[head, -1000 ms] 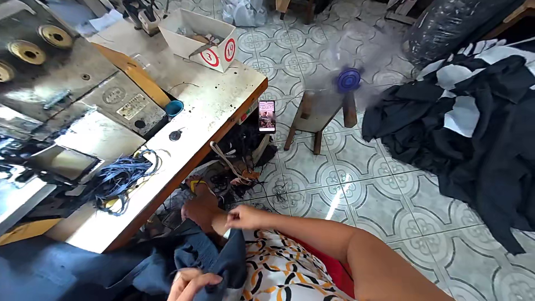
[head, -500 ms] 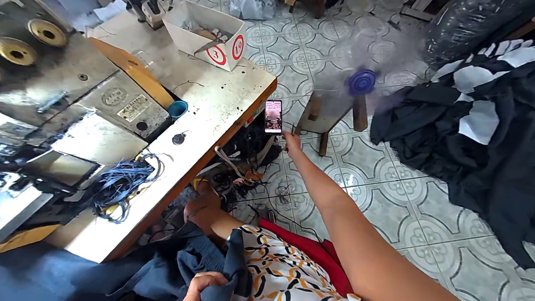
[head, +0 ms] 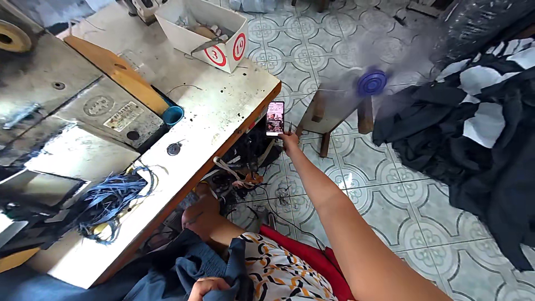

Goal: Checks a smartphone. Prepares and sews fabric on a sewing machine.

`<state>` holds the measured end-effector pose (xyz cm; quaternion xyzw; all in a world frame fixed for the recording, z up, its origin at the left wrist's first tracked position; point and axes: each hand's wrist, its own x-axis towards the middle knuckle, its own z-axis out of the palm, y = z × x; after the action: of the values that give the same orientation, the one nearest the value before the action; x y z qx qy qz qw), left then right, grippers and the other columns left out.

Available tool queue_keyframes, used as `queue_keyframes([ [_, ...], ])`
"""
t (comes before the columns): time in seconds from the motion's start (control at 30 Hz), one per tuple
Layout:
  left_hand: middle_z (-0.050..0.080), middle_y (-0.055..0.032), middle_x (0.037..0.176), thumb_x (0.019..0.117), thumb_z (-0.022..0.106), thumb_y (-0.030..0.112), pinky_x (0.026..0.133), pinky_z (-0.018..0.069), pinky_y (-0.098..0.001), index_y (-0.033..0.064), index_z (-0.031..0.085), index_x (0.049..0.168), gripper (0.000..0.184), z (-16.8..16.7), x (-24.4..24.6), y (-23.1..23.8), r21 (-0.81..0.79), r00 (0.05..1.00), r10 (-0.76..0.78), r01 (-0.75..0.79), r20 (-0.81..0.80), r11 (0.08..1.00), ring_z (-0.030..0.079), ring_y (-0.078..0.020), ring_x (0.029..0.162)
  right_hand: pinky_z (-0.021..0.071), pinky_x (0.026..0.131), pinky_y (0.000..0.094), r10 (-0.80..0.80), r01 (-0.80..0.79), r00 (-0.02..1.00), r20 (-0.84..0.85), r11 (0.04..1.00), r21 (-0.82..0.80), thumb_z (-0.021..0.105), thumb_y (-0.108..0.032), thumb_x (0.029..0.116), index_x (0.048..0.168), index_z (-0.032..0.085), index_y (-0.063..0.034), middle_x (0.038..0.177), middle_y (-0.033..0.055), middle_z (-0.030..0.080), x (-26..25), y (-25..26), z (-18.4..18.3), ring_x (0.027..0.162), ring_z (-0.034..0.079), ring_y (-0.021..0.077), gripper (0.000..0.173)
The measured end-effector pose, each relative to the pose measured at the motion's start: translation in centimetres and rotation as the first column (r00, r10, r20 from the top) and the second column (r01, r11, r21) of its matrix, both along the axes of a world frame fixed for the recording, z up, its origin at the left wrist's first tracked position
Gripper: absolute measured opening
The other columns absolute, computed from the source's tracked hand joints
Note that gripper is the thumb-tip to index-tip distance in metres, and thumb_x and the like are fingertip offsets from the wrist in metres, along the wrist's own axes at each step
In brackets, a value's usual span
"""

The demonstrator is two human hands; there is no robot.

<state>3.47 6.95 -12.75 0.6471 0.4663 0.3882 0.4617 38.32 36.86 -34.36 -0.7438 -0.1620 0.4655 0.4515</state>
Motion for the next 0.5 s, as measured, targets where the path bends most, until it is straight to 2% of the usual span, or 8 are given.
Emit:
queue_keyframes([
  [0.1, 0.068, 0.0071, 0.101, 0.0932, 0.065, 0.007, 0.094, 0.0529, -0.0195, 0.0096, 0.058, 0.108, 0.017, 0.1, 0.0, 0.0, 0.006, 1.0, 0.009, -0.009, -0.009, 1.0, 0.063, 0.0039, 0.101, 0.0401, 0.057, 0.0315, -0.009, 0.012, 0.996, -0.083, 0.999, 0.035, 0.069, -0.018, 0.0981, 0.131, 0.059, -0.0039, 0.103, 0.0107, 0.06, 0.2, -0.2, -0.4, 0.066, 0.045, 0.0129, 0.037],
  [0.17, 0.067, 0.0085, 0.105, 0.0998, 0.062, 0.019, 0.098, 0.049, -0.0181, 0.0121, 0.063, 0.111, 0.013, 0.1, -0.1, 0.0, 0.043, 0.999, 0.0, 0.002, -0.049, 0.999, 0.059, 0.0058, 0.106, 0.0371, 0.051, 0.0264, -0.025, 0.041, 0.984, -0.177, 0.995, 0.089, 0.066, -0.017, 0.0999, 0.134, 0.055, -0.0057, 0.098, 0.0074, 0.059, 0.2, -0.7, -0.6, 0.059, 0.041, 0.0085, 0.038],
  [0.27, 0.063, 0.0111, 0.114, 0.104, 0.056, 0.025, 0.105, 0.0445, -0.0192, 0.0171, 0.067, 0.105, 0.014, -0.1, -0.4, 0.1, 0.136, 0.999, 0.006, 0.0, -0.039, 0.991, 0.055, 0.0031, 0.118, 0.0356, 0.046, 0.0218, -0.02, 0.071, 0.957, -0.291, 0.984, 0.165, 0.064, -0.015, 0.1013, 0.133, 0.05, -0.0072, 0.089, 0.0036, 0.06, -0.2, -3.2, 0.3, 0.051, 0.039, 0.0045, 0.035],
  [0.33, 0.068, 0.0142, 0.122, 0.1076, 0.049, 0.027, 0.115, 0.0429, -0.0309, 0.0221, 0.065, 0.105, 0.017, 0.2, -0.5, 0.3, 0.14, 0.999, 0.007, -0.013, 0.05, 0.99, 0.057, -0.0031, 0.127, 0.0378, 0.046, 0.0214, 0.047, 0.019, 0.948, -0.314, 0.979, 0.202, 0.06, -0.017, 0.1031, 0.132, 0.049, -0.008, 0.084, 0.0006, 0.056, -0.7, -6.7, 1.1, 0.051, 0.039, 0.0041, 0.033],
  [0.37, 0.071, 0.015, 0.116, 0.1094, 0.045, 0.028, 0.116, 0.0433, -0.0356, 0.0249, 0.063, 0.109, 0.018, 0.4, -0.5, 0.3, 0.11, 0.994, 0.029, -0.04, 0.102, 0.993, 0.063, -0.0044, 0.121, 0.0384, 0.047, 0.0216, 0.076, -0.014, 0.945, -0.318, 0.981, 0.192, 0.059, -0.018, 0.1037, 0.132, 0.049, -0.0099, 0.08, -0.0007, 0.055, -1.0, -8.7, 1.6, 0.05, 0.039, 0.0044, 0.031],
  [0.43, 0.071, 0.0162, 0.093, 0.111, 0.04, 0.027, 0.105, 0.0534, -0.0339, 0.0288, 0.057, 0.114, 0.017, 0.7, -0.7, 0.3, 0.001, 0.984, 0.09, -0.092, 0.156, 0.996, 0.071, -0.0019, 0.094, 0.0407, 0.046, 0.021, 0.119, -0.068, 0.933, -0.341, 0.985, 0.158, 0.058, -0.017, 0.1051, 0.133, 0.049, -0.0117, 0.071, -0.0023, 0.052, -1.6, -13.1, 2.9, 0.048, 0.042, 0.0048, 0.03],
  [0.47, 0.067, 0.0166, 0.087, 0.1104, 0.039, 0.024, 0.09, 0.0596, -0.0278, 0.0274, 0.053, 0.115, 0.015, 0.6, -0.8, 0.3, -0.039, 0.987, 0.118, -0.114, 0.109, 0.993, 0.068, 0.0006, 0.081, 0.0427, 0.046, 0.0207, 0.155, -0.1, 0.921, -0.357, 0.981, 0.169, 0.056, -0.014, 0.1053, 0.132, 0.048, -0.0113, 0.068, -0.0034, 0.051, -1.9, -15.4, 3.5, 0.048, 0.044, 0.0046, 0.028],
  [0.5, 0.065, 0.0147, 0.086, 0.1076, 0.041, 0.019, 0.074, 0.06, -0.0219, 0.0209, 0.053, 0.117, 0.015, 0.3, -0.8, 0.3, -0.067, 0.989, 0.139, -0.135, 0.052, 0.989, 0.064, 0.0029, 0.072, 0.0441, 0.048, 0.0205, 0.2, -0.133, 0.905, -0.377, 0.971, 0.196, 0.054, -0.01, 0.1051, 0.13, 0.048, -0.0104, 0.066, -0.0046, 0.051, -2.2, -17.6, 4.3, 0.048, 0.045, 0.0041, 0.026],
])
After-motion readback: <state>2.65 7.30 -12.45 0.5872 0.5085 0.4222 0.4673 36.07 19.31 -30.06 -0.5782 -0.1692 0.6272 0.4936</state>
